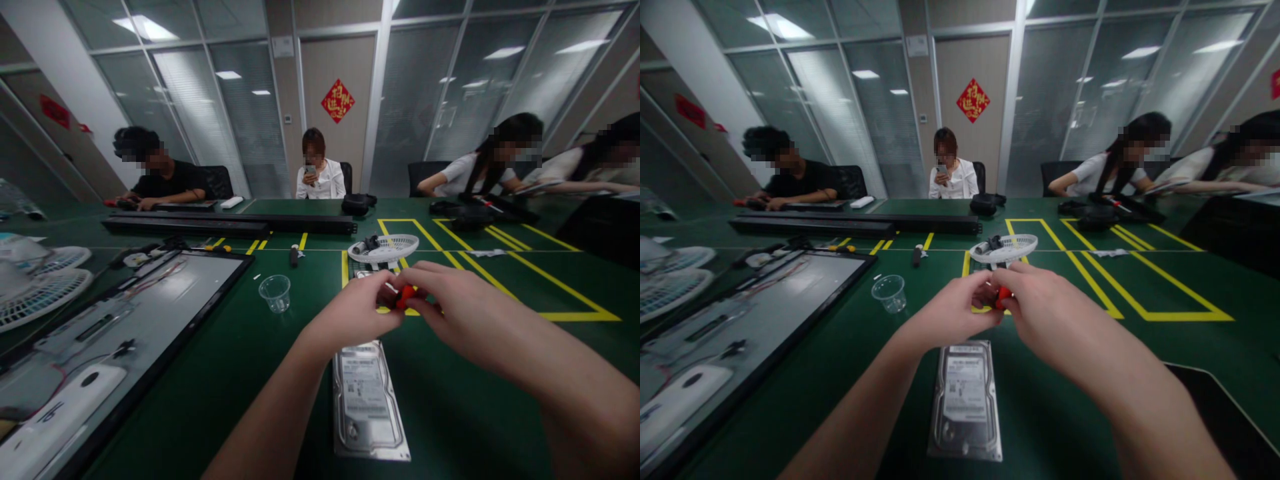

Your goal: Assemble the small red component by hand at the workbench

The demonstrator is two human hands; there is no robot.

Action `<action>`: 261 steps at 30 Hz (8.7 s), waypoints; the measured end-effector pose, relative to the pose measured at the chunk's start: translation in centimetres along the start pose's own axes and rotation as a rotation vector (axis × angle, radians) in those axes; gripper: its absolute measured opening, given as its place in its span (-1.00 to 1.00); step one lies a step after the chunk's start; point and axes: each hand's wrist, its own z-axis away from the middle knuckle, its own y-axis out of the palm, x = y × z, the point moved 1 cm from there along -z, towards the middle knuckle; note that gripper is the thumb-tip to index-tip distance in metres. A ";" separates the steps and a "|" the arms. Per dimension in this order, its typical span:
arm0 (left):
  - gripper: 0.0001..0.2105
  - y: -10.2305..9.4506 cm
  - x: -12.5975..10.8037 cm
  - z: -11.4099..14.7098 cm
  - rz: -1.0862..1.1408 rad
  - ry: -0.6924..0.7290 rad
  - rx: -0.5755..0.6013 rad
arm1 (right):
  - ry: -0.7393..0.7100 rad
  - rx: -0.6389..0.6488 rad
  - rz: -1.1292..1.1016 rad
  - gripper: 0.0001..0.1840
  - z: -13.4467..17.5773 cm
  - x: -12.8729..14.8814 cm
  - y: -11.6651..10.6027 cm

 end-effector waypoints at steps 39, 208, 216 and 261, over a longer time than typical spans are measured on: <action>-0.73 -0.1 -0.5 0.1 -0.017 0.011 -0.005 | -0.052 -0.034 -0.027 -0.63 0.3 0.1 0.1; -0.72 -0.1 -0.7 0.1 0.025 -0.004 0.008 | 0.055 0.024 0.019 -0.82 0.0 0.3 -0.1; -0.76 0.1 -0.5 0.0 0.041 0.026 -0.013 | -0.026 -0.030 -0.020 -0.76 0.3 -0.2 -0.1; -0.66 0.0 -0.6 0.1 0.023 0.011 0.033 | -0.047 0.005 -0.013 -0.66 0.2 0.3 -0.2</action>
